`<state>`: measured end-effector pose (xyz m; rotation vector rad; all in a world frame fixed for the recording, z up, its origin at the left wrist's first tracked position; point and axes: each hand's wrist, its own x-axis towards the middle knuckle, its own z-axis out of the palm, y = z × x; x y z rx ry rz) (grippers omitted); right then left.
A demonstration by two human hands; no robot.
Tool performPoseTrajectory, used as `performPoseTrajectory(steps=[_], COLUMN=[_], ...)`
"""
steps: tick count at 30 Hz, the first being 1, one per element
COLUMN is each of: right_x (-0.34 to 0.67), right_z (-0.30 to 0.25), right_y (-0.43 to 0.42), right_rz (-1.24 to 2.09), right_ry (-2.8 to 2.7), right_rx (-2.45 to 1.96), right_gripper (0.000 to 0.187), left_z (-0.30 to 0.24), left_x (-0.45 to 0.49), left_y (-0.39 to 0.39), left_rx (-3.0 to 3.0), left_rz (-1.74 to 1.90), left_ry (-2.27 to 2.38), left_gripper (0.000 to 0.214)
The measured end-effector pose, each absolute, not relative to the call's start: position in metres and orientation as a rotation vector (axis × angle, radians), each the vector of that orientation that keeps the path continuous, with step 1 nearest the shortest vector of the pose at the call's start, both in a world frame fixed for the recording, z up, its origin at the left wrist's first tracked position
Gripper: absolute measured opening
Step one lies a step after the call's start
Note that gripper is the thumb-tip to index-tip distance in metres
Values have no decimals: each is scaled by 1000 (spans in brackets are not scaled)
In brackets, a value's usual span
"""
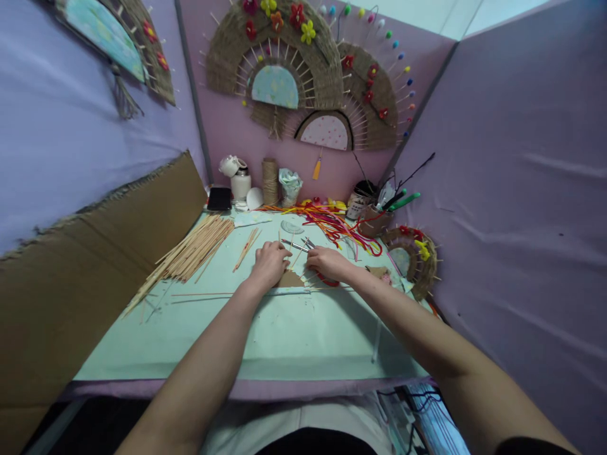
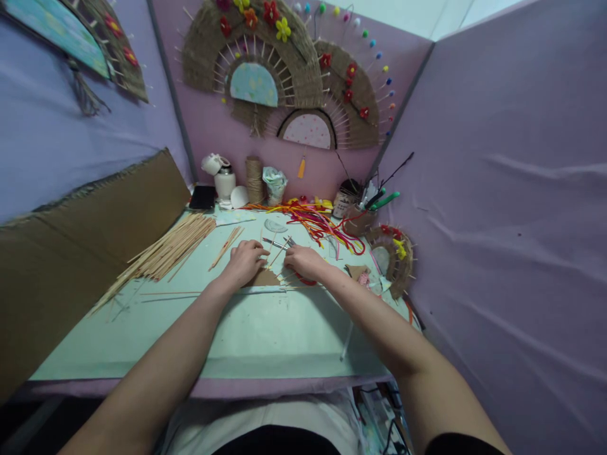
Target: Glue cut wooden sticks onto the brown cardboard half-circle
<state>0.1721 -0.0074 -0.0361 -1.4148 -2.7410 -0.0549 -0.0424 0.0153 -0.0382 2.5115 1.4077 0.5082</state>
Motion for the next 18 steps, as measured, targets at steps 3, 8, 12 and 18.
performPoseTrajectory(steps=[3, 8, 12, 18], right_x=[171, 163, 155, 154], right_z=[-35, -32, -32, -36], right_y=[-6, -4, -3, -1], right_rz=[-134, -210, -207, -200], right_ry=[-2734, -2708, -2725, -2746], right_rx=[-1402, -1440, -1462, -1454], right_gripper=[19, 22, 20, 19], left_z=[-38, -36, -34, -36], left_x=[-42, -43, -43, -42], left_y=[15, 13, 13, 14], left_rx=[2500, 2480, 2471, 2463], left_rz=[533, 525, 510, 514], left_ry=[1425, 1458, 1457, 1455], left_gripper=[25, 25, 26, 26])
